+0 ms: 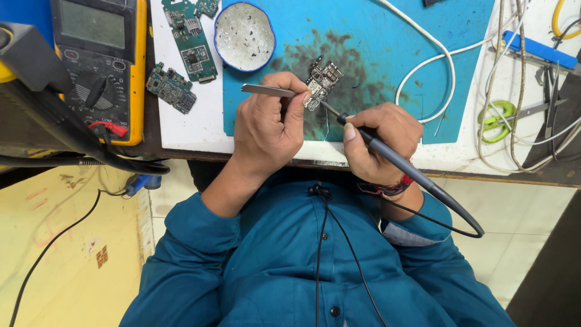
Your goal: The person holds a phone motherboard with tweezers over a repair mat and solders components onto it with a soldering iron, repositioning the board and working on different sections throughout the episode.
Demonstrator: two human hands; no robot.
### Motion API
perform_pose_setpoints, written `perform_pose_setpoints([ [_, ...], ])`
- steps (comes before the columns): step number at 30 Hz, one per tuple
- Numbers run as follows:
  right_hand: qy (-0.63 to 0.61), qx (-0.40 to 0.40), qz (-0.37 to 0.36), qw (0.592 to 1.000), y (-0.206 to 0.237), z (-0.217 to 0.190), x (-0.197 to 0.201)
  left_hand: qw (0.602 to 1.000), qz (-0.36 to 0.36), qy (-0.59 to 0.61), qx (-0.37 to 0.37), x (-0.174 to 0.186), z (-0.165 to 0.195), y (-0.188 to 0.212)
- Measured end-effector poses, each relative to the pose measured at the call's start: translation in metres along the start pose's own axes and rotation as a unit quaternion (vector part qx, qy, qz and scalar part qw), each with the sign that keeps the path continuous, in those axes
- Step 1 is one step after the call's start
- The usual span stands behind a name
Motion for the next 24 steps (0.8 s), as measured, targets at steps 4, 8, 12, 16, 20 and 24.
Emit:
perform_pose_setpoints([
  [4,0.000,-0.001,-0.001,1.000,0.003,0.001,-0.001,1.000,0.000,0.003,0.002,-0.003,-0.001,0.002],
  [8,0.007,-0.001,0.003,1.000,0.005,0.001,-0.002,1.000,0.000,0.006,0.010,-0.005,-0.002,0.004],
  [12,0.004,-0.001,-0.006,1.000,0.006,0.003,-0.004,1.000,0.000,0.007,0.011,-0.005,-0.004,0.006],
  [16,0.005,0.001,-0.002,1.000,0.010,0.005,-0.005,1.000,0.001,0.010,0.012,-0.009,-0.006,0.008],
  [20,0.002,-0.001,-0.002,1.000,0.013,0.006,-0.005,1.000,0.002,0.011,0.012,-0.011,-0.006,0.010],
  [24,0.003,-0.006,-0.003,1.000,0.012,0.007,-0.009,0.999,0.003,0.033,0.029,-0.008,-0.010,0.010],
])
Point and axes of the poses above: each hand's wrist, its own y-axis away from the middle knuckle, its own x-axis out of the back of the hand, z = x × y, the point moved 8 cm from there along -y, towards the middle knuckle, and after that the axes turned 13 degrees about -z, right-handed, at the moved point
